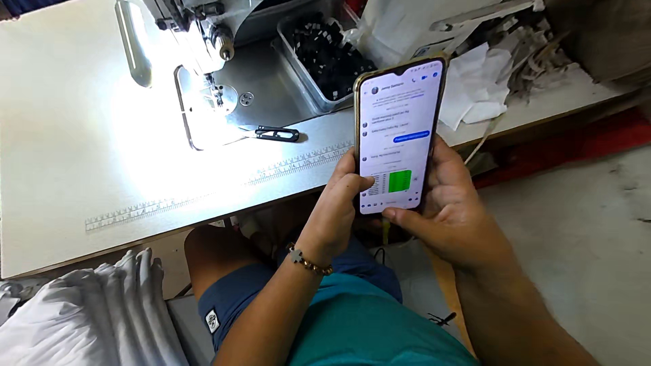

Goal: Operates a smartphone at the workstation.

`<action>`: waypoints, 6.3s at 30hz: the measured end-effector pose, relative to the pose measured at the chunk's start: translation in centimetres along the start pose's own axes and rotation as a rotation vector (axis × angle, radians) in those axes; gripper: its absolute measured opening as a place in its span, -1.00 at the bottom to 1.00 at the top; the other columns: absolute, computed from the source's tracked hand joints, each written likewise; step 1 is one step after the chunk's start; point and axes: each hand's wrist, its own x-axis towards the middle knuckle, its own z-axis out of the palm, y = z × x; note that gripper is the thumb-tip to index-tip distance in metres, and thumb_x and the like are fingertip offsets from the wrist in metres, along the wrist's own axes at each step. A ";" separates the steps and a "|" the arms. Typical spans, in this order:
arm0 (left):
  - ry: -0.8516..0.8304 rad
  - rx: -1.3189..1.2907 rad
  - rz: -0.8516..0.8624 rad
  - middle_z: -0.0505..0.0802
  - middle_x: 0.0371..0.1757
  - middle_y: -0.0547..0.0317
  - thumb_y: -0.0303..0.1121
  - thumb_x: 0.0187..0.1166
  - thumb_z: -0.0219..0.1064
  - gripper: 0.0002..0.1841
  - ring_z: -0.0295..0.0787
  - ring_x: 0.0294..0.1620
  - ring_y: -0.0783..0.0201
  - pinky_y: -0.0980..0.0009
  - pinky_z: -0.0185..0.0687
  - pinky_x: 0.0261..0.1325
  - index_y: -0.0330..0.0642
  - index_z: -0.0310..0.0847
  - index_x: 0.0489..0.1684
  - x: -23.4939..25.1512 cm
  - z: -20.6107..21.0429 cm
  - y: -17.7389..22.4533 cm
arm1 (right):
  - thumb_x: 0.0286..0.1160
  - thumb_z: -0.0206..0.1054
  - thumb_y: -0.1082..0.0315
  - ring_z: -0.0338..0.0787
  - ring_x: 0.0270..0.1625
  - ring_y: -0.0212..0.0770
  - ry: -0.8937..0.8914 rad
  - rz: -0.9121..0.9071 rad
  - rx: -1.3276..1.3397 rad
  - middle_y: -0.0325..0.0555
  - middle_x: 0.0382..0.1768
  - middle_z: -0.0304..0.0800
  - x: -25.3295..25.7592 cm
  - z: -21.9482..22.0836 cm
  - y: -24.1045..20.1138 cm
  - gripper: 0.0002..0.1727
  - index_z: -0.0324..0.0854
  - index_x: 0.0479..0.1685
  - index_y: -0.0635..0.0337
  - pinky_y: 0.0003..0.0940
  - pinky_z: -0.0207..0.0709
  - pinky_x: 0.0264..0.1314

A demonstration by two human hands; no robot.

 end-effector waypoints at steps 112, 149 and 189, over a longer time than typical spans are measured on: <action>0.013 -0.006 -0.007 0.71 0.21 0.05 -0.39 0.66 -0.23 -0.48 0.79 -0.04 0.30 0.43 0.72 -0.29 -0.04 0.19 0.65 0.1 -0.3 -0.4 | 0.63 0.07 0.48 0.76 0.28 -0.43 0.109 -0.110 -0.007 -0.23 0.31 0.68 0.9 0.6 0.8 -0.38 0.06 0.71 0.32 -0.51 0.70 0.31; 0.030 -0.013 0.023 0.58 0.43 -0.02 -0.40 0.69 -0.24 -0.43 0.63 0.34 0.25 0.23 0.59 0.36 -0.11 0.07 0.75 -0.2 -0.4 -0.2 | 0.17 0.54 0.42 0.63 0.51 -0.30 0.033 -0.019 -0.091 -0.17 0.59 0.43 0.4 1.0 0.9 0.22 -0.26 0.90 0.05 -0.40 0.69 0.41; 0.022 -0.026 0.037 0.62 0.37 0.02 -0.40 0.69 -0.23 -0.47 0.67 0.28 0.27 0.25 0.62 0.32 -0.11 0.10 0.70 -0.3 -0.4 -0.3 | 0.22 0.50 0.40 0.65 0.47 -0.34 0.022 -0.064 -0.100 -0.16 0.55 0.48 0.5 1.0 1.1 0.15 -0.23 0.87 0.16 -0.44 0.70 0.38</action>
